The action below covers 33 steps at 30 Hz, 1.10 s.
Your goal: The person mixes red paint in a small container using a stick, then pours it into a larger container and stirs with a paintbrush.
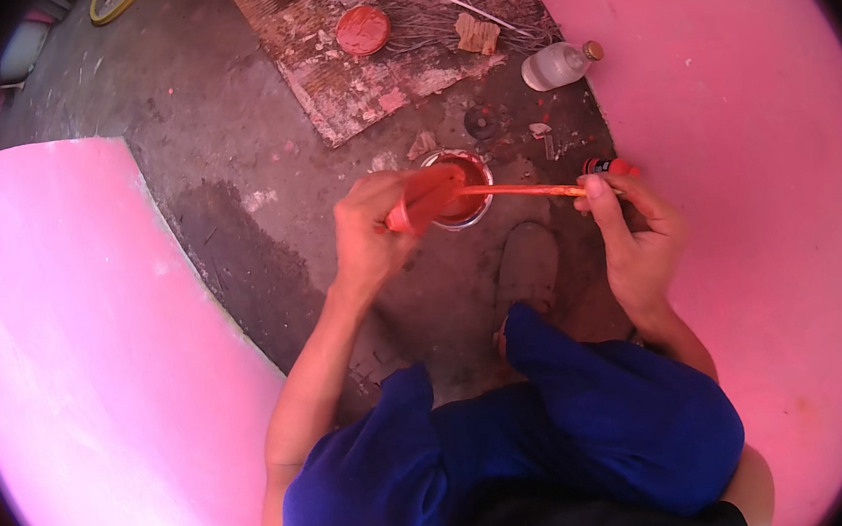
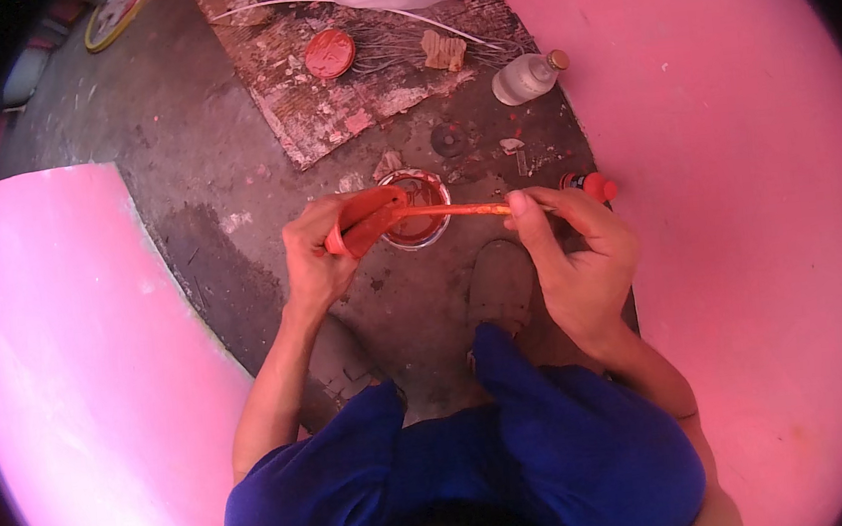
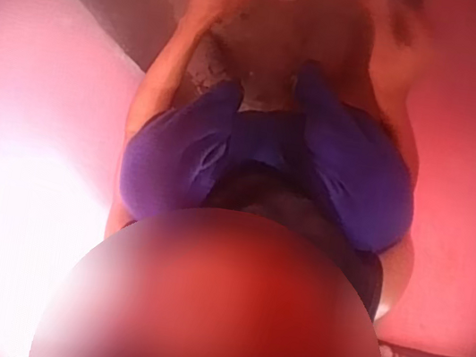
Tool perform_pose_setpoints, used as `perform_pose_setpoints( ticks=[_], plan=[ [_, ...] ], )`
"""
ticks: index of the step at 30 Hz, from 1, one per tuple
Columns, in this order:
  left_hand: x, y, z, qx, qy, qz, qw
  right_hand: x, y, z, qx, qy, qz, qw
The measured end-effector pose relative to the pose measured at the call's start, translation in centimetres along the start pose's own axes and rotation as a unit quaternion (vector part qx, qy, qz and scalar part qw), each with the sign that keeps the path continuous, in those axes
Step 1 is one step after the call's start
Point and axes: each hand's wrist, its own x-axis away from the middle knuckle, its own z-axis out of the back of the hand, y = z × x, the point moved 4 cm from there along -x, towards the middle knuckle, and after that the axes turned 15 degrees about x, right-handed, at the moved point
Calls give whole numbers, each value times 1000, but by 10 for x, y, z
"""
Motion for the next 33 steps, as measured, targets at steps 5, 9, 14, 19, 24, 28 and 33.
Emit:
perform_pose_setpoints(
  ticks=[5,9,14,19,24,28,33],
  plan=[
    [6,-12,11,147,66,87,983,-3,-9,14,-22,35,-3,999],
    [11,-34,26,259,76,100,958,-10,9,5,16,32,-9,999],
    [9,-45,31,366,84,142,916,-10,56,-39,129,-16,131,983],
    [0,-34,34,382,44,103,917,-4,77,-82,199,-66,285,935],
    [-4,-19,32,299,42,131,944,2,119,-92,50,-162,-24,985],
    [-8,6,25,195,18,63,979,-1,142,-79,-111,-159,-266,944],
    [-6,-3,19,147,-15,70,987,-6,138,-50,-184,-102,-304,929]
  ],
)
